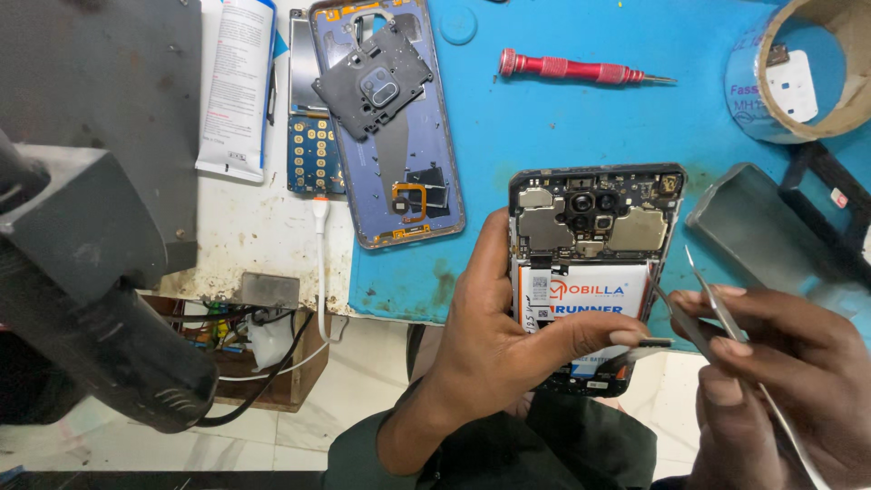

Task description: The person disassembles a smartphone by removing the back cover and unscrewing internal components. They use a screwdriver to remove screws and tweezers to disconnect ribbon cables and lift the motherboard. The person then connects a power cable to the motherboard to test the device.

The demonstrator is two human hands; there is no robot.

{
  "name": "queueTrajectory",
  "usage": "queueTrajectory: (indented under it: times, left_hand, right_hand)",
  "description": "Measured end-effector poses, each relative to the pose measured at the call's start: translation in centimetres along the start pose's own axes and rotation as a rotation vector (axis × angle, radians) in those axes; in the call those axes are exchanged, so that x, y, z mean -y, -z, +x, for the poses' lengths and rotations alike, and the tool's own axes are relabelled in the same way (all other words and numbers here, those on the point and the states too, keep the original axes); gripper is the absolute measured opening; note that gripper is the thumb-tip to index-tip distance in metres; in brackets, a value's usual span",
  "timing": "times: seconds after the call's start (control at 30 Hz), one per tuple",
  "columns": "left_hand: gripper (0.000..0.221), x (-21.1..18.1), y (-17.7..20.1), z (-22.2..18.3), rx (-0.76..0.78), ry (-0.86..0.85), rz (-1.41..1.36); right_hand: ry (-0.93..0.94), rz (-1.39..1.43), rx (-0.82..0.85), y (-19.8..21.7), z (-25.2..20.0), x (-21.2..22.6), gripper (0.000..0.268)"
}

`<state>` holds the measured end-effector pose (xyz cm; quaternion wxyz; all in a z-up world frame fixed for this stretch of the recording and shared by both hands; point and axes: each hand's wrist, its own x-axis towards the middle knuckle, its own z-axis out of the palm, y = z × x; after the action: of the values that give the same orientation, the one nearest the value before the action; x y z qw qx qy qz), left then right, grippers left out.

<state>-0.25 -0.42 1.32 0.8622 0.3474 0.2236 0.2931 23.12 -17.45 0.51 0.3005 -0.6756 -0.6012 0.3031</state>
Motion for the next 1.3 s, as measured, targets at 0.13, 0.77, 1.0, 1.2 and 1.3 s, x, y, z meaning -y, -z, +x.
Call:
queueTrajectory:
  times: [0.13, 0.77, 1.0, 1.2, 1.3]
  left_hand:
    - [0.057, 0.0, -0.3, -0.1, -0.045, 0.018, 0.013]
    - [0.052, 1.2, -0.1, 0.3, -0.092, -0.039, 0.114]
    - [0.051, 1.0, 0.0, 0.3, -0.076, -0.052, 0.132]
    - [0.051, 0.8, 0.1, 0.3, -0.072, -0.013, 0.091]
    - [0.051, 0.7, 0.3, 0.3, -0.052, -0.041, 0.093]
  right_hand:
    - [-0.062, 0.039, -0.343, -4.3, -0.6, 5.4, 0.013]
    - [0.064, -0.136, 0.002, -0.6, -0.2, 4.9, 0.044]
    - [0.068, -0.195, 0.119, -0.3, -0.8, 4.2, 0.055]
    - [0.063, -0.199, 0.109, -0.3, -0.5, 5.1, 0.056]
    - [0.035, -0.158, -0.020, -1.6, 0.1, 6.2, 0.044]
